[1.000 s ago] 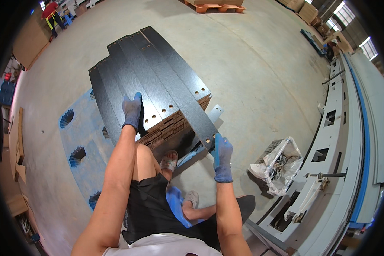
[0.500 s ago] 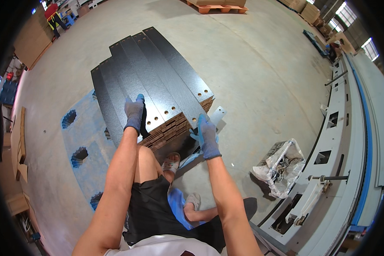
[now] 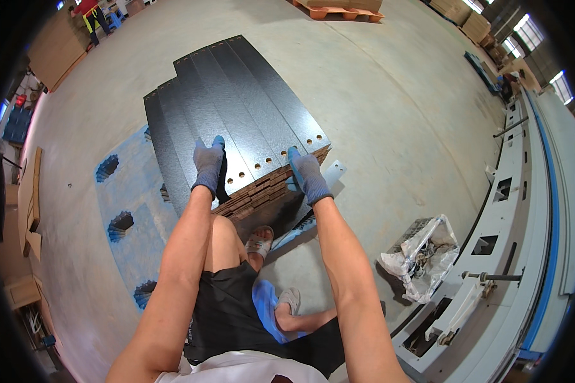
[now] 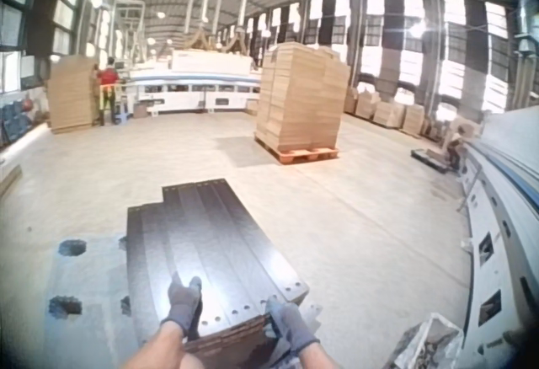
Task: The person stacks wooden panels from a work table onto a pallet by hand, removes their work gloves, and walks to a shelf to tear a piece of paper from a roll.
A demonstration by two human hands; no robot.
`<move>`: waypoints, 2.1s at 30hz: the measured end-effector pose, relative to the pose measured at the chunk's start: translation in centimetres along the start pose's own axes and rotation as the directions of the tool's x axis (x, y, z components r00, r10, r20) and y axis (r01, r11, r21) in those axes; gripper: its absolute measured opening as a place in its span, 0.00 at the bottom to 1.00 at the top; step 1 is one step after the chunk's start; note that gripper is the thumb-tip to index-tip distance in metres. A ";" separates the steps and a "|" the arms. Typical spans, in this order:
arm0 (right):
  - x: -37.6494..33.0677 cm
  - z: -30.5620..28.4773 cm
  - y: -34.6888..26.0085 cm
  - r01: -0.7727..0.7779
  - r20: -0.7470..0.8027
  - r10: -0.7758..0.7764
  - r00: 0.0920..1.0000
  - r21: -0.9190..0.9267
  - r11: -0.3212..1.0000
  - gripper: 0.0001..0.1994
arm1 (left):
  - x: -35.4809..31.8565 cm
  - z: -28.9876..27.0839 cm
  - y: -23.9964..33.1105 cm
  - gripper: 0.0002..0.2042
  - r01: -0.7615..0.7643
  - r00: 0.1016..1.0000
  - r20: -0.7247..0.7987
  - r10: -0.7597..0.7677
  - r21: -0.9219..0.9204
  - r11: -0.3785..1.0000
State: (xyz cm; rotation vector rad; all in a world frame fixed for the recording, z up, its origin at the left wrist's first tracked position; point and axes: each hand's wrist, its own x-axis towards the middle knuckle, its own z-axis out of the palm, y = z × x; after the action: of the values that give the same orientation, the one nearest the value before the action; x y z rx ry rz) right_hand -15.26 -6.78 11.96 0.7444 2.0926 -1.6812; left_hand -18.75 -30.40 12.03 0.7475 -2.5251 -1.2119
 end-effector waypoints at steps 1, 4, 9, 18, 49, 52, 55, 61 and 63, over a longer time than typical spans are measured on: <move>-0.5 0.4 -0.6 -0.040 -0.027 0.040 0.999 -0.001 0.999 0.26 | 0.1 -0.1 -0.2 0.28 0.000 1.000 -0.001 0.000 0.006 1.000; -1.2 1.0 -1.7 -0.043 -0.074 0.041 0.996 -0.029 0.999 0.30 | 0.2 -0.2 -0.5 0.28 0.003 1.000 -0.004 -0.003 0.003 1.000; 1.2 0.2 0.0 0.046 -0.067 -0.060 0.996 -0.189 0.981 0.29 | -0.2 0.0 0.1 0.28 0.010 1.000 0.007 -0.010 -0.007 1.000; -7.8 -0.4 9.9 0.197 -0.023 -0.197 0.980 0.018 0.980 0.18 | 0.5 -1.0 -0.8 0.29 0.020 0.999 0.026 -0.019 -0.042 0.999; -72.6 -12.3 30.8 -0.723 -0.915 -0.398 -0.067 -0.231 0.651 0.14 | -38.1 4.0 -13.4 0.18 -0.804 -0.578 0.768 -0.275 -0.594 0.033; -72.1 -12.2 30.2 -0.683 -0.917 -0.394 -0.064 -0.247 0.687 0.15 | -38.2 5.2 -17.8 0.15 -0.682 -0.644 0.645 -0.410 -0.728 -0.074; -71.9 -12.9 29.9 -0.676 -0.931 -0.365 -0.008 -0.264 0.688 0.15 | -36.2 5.3 -22.6 0.14 -0.591 -0.776 0.530 -0.341 -0.801 0.100; -71.4 -13.2 29.4 -0.649 -0.924 -0.381 -0.021 -0.278 0.709 0.16 | -33.2 5.4 -25.5 0.21 -0.624 -0.781 0.573 -0.247 -0.705 0.337; -71.0 -13.5 29.0 -0.625 -0.934 -0.358 -0.011 -0.273 0.732 0.17 | -31.9 5.3 -26.4 0.22 -0.477 -0.831 0.453 -0.324 -0.879 -0.005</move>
State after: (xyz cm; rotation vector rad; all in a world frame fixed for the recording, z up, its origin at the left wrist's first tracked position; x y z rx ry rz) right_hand 59.48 -1.81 33.07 2.2563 2.8522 0.3793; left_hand 14.86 -23.51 -11.78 2.0279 1.0620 -0.3039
